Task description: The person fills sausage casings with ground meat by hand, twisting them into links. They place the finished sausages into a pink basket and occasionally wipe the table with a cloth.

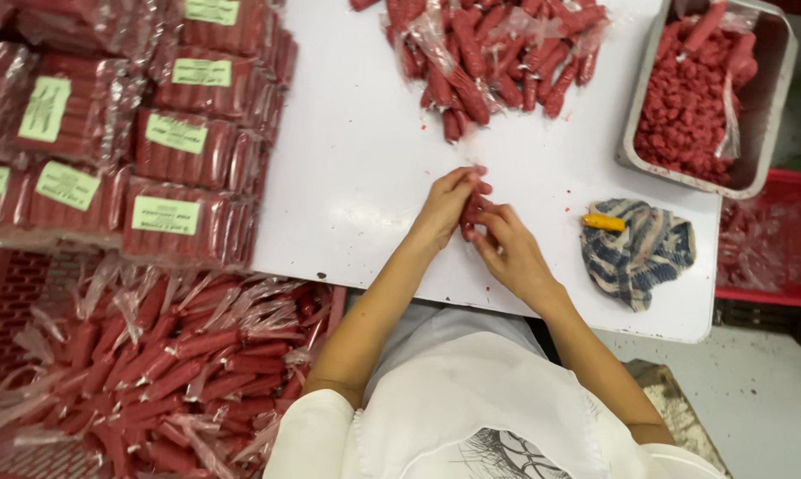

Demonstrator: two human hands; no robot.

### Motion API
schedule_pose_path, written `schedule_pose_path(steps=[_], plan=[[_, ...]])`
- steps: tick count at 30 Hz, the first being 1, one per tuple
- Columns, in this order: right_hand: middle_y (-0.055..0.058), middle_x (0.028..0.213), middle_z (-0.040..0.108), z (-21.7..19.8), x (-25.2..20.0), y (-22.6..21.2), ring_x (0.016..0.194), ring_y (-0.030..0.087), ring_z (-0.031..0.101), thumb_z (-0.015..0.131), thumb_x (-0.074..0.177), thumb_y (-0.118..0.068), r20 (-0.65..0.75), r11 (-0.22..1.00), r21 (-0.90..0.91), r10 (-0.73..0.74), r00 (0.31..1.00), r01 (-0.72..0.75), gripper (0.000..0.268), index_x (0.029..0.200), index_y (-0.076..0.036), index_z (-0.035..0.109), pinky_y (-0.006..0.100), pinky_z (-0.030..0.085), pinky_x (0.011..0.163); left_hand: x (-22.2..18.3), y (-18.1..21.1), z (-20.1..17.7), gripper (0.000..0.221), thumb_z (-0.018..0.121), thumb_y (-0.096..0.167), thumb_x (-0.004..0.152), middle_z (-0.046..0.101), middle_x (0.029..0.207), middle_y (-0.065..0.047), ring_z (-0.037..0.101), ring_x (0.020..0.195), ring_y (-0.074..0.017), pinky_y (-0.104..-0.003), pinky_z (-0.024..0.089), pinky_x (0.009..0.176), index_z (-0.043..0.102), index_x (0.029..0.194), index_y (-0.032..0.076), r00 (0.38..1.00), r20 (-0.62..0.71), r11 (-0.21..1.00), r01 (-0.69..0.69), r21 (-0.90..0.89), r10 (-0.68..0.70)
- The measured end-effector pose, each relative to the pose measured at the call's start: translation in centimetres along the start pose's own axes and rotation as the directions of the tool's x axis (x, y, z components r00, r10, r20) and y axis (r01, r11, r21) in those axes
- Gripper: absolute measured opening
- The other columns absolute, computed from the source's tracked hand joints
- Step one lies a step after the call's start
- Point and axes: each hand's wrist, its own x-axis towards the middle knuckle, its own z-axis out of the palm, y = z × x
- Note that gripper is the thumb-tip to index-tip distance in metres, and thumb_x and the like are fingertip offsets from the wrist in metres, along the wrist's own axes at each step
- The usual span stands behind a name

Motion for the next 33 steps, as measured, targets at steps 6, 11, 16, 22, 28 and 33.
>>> schedule_pose_path(steps=[6, 11, 16, 22, 28, 33], plan=[[0.012, 0.148, 0.059, -6.5, 1.8, 2.2, 0.096, 0.033, 0.073, 0.055, 0.098, 0.003, -0.081, 0.784, -0.496, -0.47, 0.879, 0.373, 0.046, 0.142, -0.011, 0.061, 0.041, 0.059, 0.073, -5.9, 7.7, 6.2, 0.029, 0.051, 0.023, 0.105, 0.076, 0.087, -0.014, 0.077, 0.078, -0.0192, -0.031, 0.066, 0.066, 0.067, 0.12, 0.005, 0.96, 0.268, 0.926, -0.03, 0.377, -0.079], [0.008, 0.094, 0.057, -6.1, 2.7, 8.8, 0.083, 0.029, 0.063, 0.068, 0.09, -0.001, 0.04, 0.684, -0.552, -0.55, 0.834, 0.477, 0.026, 0.116, -0.003, 0.065, 0.038, 0.052, 0.068, -5.7, 6.1, 5.7, 0.028, 0.048, 0.035, 0.104, 0.065, 0.069, -0.003, 0.065, 0.072, -0.0201, -0.034, 0.054, 0.068, 0.068, 0.101, 0.016, 0.958, 0.286, 0.788, -0.172, 0.591, -0.005], [0.009, 0.079, 0.044, -3.6, 6.7, 10.6, 0.069, 0.03, 0.052, 0.055, 0.102, -0.006, -0.032, 0.605, -0.485, -0.733, 0.679, 0.631, 0.012, 0.103, -0.001, 0.066, 0.039, 0.045, 0.06, -5.1, 3.1, 5.9, 0.022, 0.05, 0.02, 0.1, 0.053, 0.061, -0.003, 0.063, 0.059, -0.0132, -0.027, 0.06, 0.061, 0.059, 0.083, 0.01, 0.926, 0.344, 0.984, 0.176, -0.035, -0.154], [0.003, 0.077, 0.036, 2.6, 13.6, 12.0, 0.063, 0.024, 0.044, 0.062, 0.108, -0.012, -0.197, 0.564, -0.51, -0.812, 0.549, 0.65, 0.019, 0.091, -0.006, 0.065, 0.034, 0.042, 0.056, -7.3, 6.4, 5.0, 0.021, 0.044, 0.02, 0.105, 0.062, 0.071, -0.014, 0.073, 0.076, -0.0246, -0.039, 0.062, 0.075, 0.052, 0.091, 0.007, 0.944, 0.327, 0.943, 0.149, -0.296, -0.046], [0.011, 0.074, 0.035, 4.3, 14.8, 4.9, 0.062, 0.028, 0.034, 0.047, 0.096, 0.017, -0.244, 0.654, -0.339, -0.755, 0.608, 0.676, 0.02, 0.082, 0.003, 0.051, 0.039, 0.031, 0.053, -9.8, 8.9, 3.3, 0.025, 0.035, 0.017, 0.104, 0.059, 0.073, -0.015, 0.07, 0.08, -0.0416, -0.05, 0.055, 0.087, 0.046, 0.084, 0.009, 0.925, 0.363, 0.856, 0.273, -0.439, -0.109], [0.007, 0.076, 0.042, 3.4, 14.0, 7.8, 0.063, 0.031, 0.053, 0.056, 0.105, -0.001, -0.11, 0.608, -0.413, -0.773, 0.625, 0.679, 0.017, 0.088, -0.004, 0.056, 0.041, 0.046, 0.055, -8.3, 7.1, 2.0, 0.03, 0.051, 0.034, 0.099, 0.062, 0.075, -0.009, 0.062, 0.079, -0.0211, -0.036, 0.054, 0.075, 0.073, 0.094, 0.015, 0.977, 0.2, 0.968, 0.027, 0.248, -0.078]])
